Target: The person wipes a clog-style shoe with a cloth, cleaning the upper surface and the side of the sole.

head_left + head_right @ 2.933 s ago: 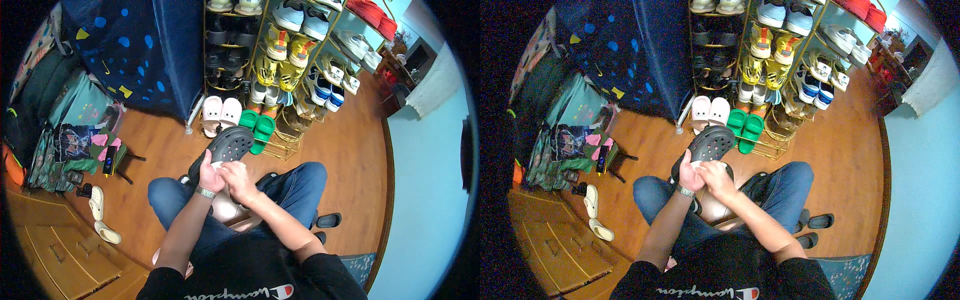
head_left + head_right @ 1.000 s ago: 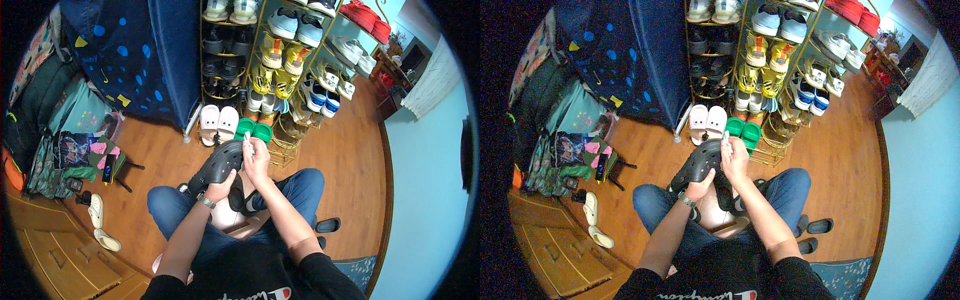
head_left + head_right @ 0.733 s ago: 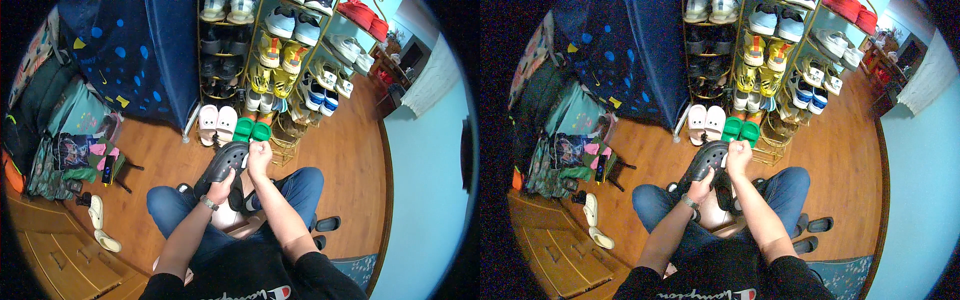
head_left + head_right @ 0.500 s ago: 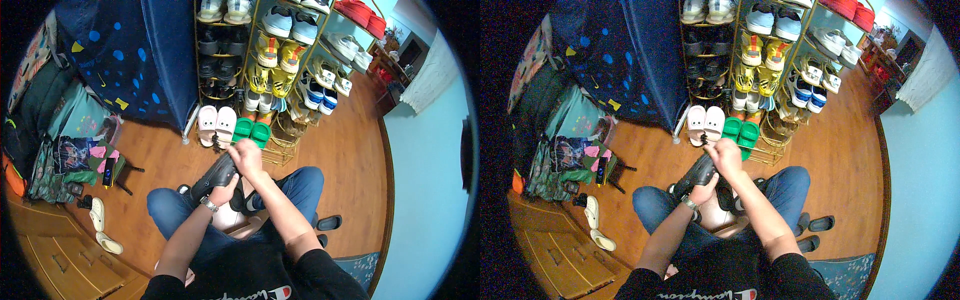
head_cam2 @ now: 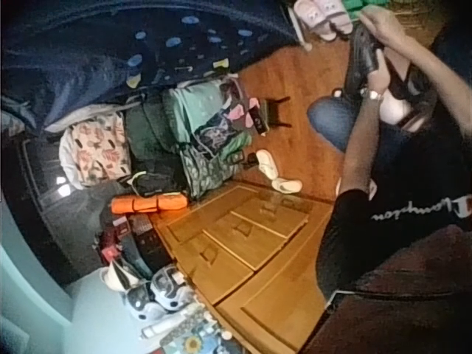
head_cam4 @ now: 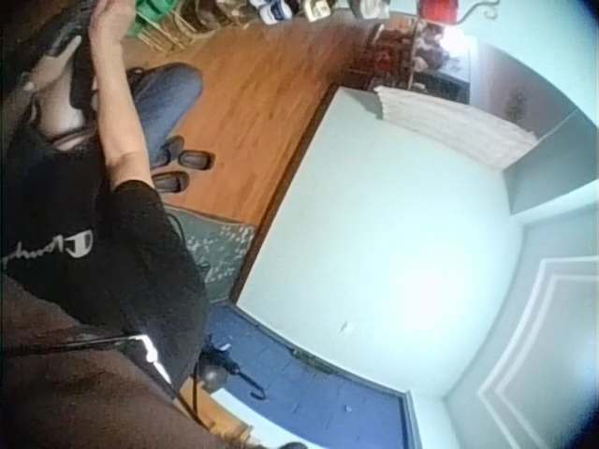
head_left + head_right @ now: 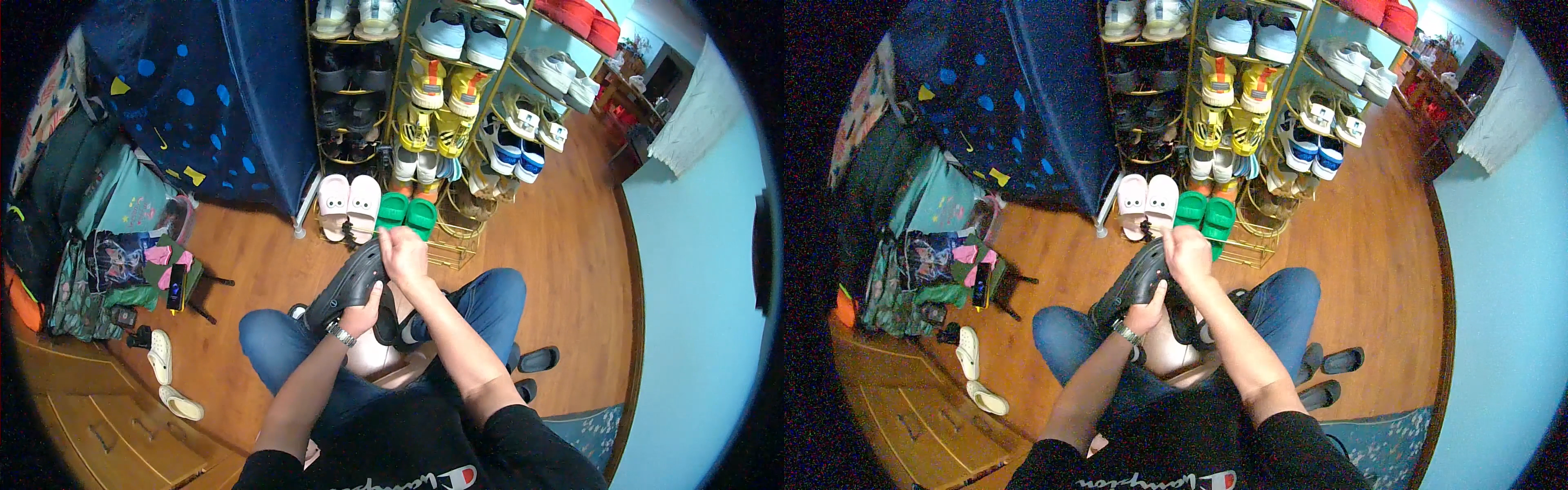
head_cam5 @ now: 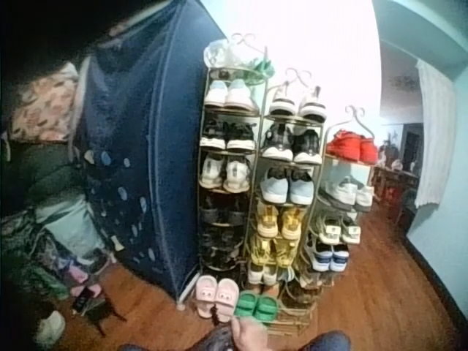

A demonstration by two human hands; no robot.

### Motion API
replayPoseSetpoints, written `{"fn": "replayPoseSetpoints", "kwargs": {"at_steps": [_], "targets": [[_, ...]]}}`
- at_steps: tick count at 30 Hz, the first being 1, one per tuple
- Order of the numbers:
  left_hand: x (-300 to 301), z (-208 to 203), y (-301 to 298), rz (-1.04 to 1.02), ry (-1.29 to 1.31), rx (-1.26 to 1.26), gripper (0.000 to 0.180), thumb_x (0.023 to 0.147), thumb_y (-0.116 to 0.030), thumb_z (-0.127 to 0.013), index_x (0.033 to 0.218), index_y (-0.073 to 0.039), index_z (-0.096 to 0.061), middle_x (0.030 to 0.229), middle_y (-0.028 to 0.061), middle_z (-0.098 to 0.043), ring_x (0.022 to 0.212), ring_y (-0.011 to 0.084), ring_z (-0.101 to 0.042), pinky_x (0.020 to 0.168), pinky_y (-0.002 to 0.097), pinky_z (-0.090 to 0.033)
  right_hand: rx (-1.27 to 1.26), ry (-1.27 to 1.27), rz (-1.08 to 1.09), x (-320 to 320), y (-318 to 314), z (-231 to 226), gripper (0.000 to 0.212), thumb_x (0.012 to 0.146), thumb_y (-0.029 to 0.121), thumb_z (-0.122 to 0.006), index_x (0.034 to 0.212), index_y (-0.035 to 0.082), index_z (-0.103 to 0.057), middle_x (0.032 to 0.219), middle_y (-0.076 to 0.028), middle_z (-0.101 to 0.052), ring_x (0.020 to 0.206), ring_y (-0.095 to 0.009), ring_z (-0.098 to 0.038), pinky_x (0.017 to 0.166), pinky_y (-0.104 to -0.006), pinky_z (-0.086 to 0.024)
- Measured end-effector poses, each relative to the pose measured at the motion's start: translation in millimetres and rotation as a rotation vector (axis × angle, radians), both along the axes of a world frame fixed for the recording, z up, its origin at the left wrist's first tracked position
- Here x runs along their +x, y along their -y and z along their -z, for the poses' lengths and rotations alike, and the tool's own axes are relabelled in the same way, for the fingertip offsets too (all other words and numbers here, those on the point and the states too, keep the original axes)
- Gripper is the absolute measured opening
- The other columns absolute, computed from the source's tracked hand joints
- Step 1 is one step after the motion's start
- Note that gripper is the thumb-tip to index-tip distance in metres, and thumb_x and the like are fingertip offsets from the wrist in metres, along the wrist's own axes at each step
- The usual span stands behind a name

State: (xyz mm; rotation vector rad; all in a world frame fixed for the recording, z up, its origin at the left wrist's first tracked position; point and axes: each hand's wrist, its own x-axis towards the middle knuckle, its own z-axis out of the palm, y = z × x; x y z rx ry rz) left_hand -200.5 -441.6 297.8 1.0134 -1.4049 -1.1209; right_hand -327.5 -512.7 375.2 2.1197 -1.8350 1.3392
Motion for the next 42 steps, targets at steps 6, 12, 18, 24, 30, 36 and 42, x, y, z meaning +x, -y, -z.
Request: {"fn": "replayPoseSetpoints", "kwargs": {"at_steps": [6,12,18,24,30,36,42], "targets": [[-4,57,3,-0.044,-0.030,0.001,0.046,0.097,-0.008,-0.057,0.139,-0.001,-0.043,0.138,0.0154,-0.050,0.130,0.0253,-0.046,0.109,0.0408,-0.037,-0.093,-0.232,-0.701,31,-14,-19,0.022,0.082,0.021,-0.073,0.072,0.007,-0.058,0.078,-0.010,-0.060,0.077,-0.032,-0.062,0.074,-0.0430,-0.052],[3,-10,0,-0.123,-0.018,-0.073,0.034,0.100,-0.011,-0.057,0.130,0.004,-0.055,0.130,0.0161,-0.060,0.125,0.0255,-0.054,0.108,0.0387,-0.040,-0.165,0.092,-0.044,-4,5,-3,0.016,0.090,0.014,-0.067,0.079,0.003,-0.062,0.076,-0.016,-0.059,0.076,-0.038,-0.059,0.071,-0.0462,-0.049],[6,-16,6,-0.064,-0.078,0.008,0.037,0.099,-0.009,-0.056,0.134,0.002,-0.053,0.136,0.0135,-0.055,0.127,0.0245,-0.051,0.110,0.0384,-0.038,-0.025,0.450,0.101,-1,-3,14,0.020,0.096,0.013,-0.062,0.082,-0.001,-0.062,0.079,-0.018,-0.060,0.074,-0.033,-0.060,0.070,-0.0394,-0.049],[4,-2,6,-0.027,-0.266,0.094,0.047,0.099,-0.012,-0.059,0.142,0.001,-0.043,0.142,0.0140,-0.050,0.134,0.0231,-0.046,0.111,0.0386,-0.038,-0.110,-0.096,-0.674,26,-8,-18,0.015,0.080,0.011,-0.075,0.084,0.003,-0.063,0.089,-0.015,-0.065,0.092,-0.035,-0.064,0.088,-0.0451,-0.052],[6,-28,12,0.041,-0.610,0.327,0.028,0.104,-0.011,-0.052,0.129,-0.003,-0.058,0.124,0.0071,-0.063,0.113,0.0152,-0.060,0.098,0.0314,-0.048,-0.043,0.141,-0.064,-4,16,-14,0.018,0.091,0.014,-0.068,0.080,0.001,-0.062,0.077,-0.018,-0.061,0.071,-0.037,-0.062,0.068,-0.0449,-0.050],[26,-45,15,0.163,-1.051,0.536,0.036,0.107,-0.024,-0.042,0.136,-0.004,-0.052,0.135,0.0106,-0.059,0.124,0.0207,-0.056,0.110,0.0377,-0.043,-0.034,0.325,-0.232,25,-29,3,0.035,0.094,0.001,-0.057,0.128,-0.001,-0.054,0.132,-0.026,-0.055,0.127,-0.041,-0.053,0.106,-0.0432,-0.043],[26,-37,20,0.295,-1.188,0.488,0.059,0.106,-0.051,-0.030,0.140,-0.005,-0.048,0.139,0.0112,-0.056,0.128,0.0232,-0.053,0.111,0.0406,-0.041,0.042,-0.030,-0.568,10,-80,29,0.052,0.086,-0.004,-0.059,0.137,-0.001,-0.051,0.142,-0.025,-0.050,0.138,-0.042,-0.042,0.114,-0.0480,-0.036]]}}
